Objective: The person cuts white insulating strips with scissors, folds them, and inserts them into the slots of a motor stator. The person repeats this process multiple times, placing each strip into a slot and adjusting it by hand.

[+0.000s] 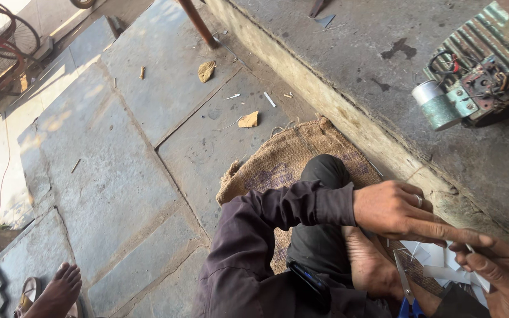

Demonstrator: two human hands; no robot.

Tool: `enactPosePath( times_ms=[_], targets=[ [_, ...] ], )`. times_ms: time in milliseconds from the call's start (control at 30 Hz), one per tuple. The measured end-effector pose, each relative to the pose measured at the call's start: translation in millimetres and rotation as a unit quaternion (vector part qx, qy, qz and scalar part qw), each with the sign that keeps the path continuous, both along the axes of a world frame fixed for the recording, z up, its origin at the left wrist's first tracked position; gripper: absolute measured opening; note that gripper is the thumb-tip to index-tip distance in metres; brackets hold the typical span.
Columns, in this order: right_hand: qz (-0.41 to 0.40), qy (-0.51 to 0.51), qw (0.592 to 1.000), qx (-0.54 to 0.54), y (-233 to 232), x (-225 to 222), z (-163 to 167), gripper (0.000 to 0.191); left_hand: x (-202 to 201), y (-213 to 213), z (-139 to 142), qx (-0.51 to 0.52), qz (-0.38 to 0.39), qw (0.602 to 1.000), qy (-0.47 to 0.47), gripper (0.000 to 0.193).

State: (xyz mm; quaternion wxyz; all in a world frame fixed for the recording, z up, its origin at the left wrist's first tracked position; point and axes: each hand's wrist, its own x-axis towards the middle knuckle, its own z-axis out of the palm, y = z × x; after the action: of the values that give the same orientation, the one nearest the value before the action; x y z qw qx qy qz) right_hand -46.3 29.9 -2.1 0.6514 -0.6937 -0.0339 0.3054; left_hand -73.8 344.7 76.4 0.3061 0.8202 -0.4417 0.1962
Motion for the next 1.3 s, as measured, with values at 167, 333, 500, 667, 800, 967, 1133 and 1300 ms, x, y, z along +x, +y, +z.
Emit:
enactPosePath(
  times_ms=[167,333,500,667,800,967,1133,1300],
  targets=[
    [0.015,0.038,0.996,0.08,-14,0,-32,0.039,-5,-11,-17,-0.029,0.049,0.998,-0.04,0.064],
    [0.011,0.071,0.996,0.055,-1,-4,-5,0.042,7,-14,-33,-0.013,-0.002,1.0,-0.021,0.07],
    [0.034,0.028,0.997,0.066,9,-11,24,0.049,7,-15,-41,0.006,-0.018,1.0,-0.019,0.063],
    [0.02,-0.013,0.999,0.042,4,-16,18,0.051,7,-11,-32,0.015,-0.032,0.999,-0.031,0.061],
    [0.027,-0.023,0.997,0.064,1,-17,11,0.041,6,-10,-22,-0.008,-0.055,0.998,0.001,0.062],
    [-0.033,-0.096,0.991,0.087,8,-27,15,0.029,3,-15,-19,-0.04,-0.062,0.997,0.019,0.071],
    [-0.057,-0.138,0.984,0.101,17,-35,23,0.015,1,-14,-18,-0.051,-0.077,0.994,0.063,0.072],
    [-0.067,-0.104,0.985,0.122,21,-34,24,0.017,1,-12,-6,-0.039,-0.077,0.992,0.096,0.064]
  ],
)
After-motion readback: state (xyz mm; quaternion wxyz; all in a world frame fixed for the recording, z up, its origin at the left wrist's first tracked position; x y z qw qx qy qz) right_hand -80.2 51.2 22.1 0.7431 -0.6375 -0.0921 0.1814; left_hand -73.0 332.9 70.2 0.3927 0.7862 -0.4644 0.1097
